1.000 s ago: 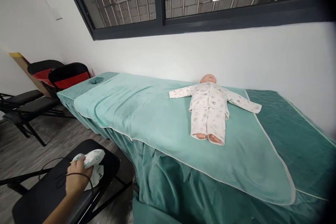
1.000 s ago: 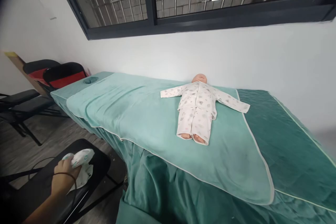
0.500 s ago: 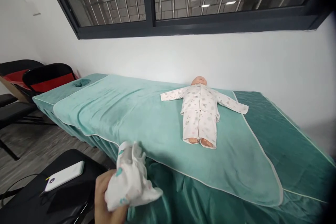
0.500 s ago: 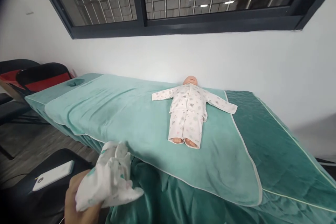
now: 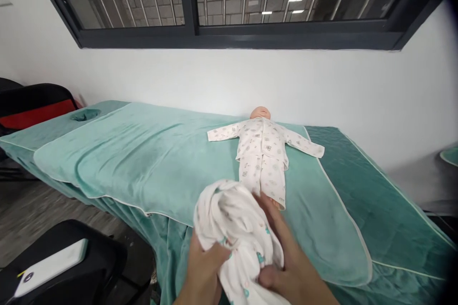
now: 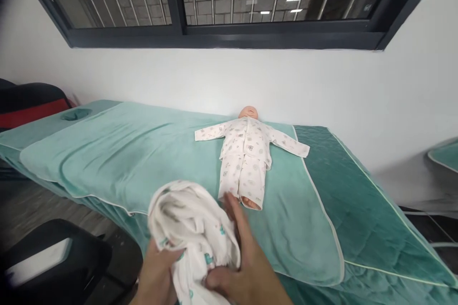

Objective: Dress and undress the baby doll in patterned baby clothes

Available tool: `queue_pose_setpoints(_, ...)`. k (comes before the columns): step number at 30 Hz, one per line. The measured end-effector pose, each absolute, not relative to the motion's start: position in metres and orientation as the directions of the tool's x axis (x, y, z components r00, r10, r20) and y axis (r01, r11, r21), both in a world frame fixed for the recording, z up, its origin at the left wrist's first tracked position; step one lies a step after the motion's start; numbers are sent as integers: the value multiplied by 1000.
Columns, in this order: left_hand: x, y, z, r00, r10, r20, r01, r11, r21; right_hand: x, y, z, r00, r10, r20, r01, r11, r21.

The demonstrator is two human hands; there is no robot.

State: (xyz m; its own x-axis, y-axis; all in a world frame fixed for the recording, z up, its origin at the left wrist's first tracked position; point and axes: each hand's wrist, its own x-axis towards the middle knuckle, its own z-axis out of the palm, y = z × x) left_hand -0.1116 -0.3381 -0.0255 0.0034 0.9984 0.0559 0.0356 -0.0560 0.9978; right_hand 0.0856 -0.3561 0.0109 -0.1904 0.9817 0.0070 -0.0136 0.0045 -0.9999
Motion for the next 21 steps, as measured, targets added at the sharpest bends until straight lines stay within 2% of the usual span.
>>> queue_pose_setpoints(2, -96, -328, -9, -11, 998, 59, 22, -58, 998, 69, -343, 12, -251, 967, -45, -194, -96, -976)
queue_pose_setpoints(4, -86, -317, 6, -13, 990, 140, 95, -138, 986, 56, -339, 11, -258, 962, -85, -352, -176, -919)
queue_pose_setpoints(7, -82, -302, 16, 23, 979, 201, 169, -202, 965, 46, -339, 11, -159, 970, -183, -446, -236, -863)
queue_pose_setpoints(9, -83, -295, 16, 49, 988, 144, 142, -149, 978, 44, -336, 13, -83, 970, -229, -461, -241, -854)
queue_pose_setpoints(13, -86, -289, 11, 129, 991, 18, 22, -21, 1000, 46, -325, 16, 62, 977, -205, -436, -158, -886)
queue_pose_setpoints(15, -88, -289, 6, 172, 985, 23, -6, -22, 1000, 53, -319, 16, 126, 973, -191, -394, -128, -910)
queue_pose_setpoints(18, -96, -292, -7, 179, 982, 65, 46, -75, 996, 77, -311, 23, 241, 957, -164, -328, -79, -941)
queue_pose_setpoints(20, -104, -296, -20, 173, 981, 89, 100, -107, 989, 105, -304, 34, 383, 919, -93, -204, -14, -979)
queue_pose_setpoints(21, -108, -298, -27, 171, 981, 95, 121, -117, 986, 123, -300, 41, 464, 886, -30, -87, 12, -996)
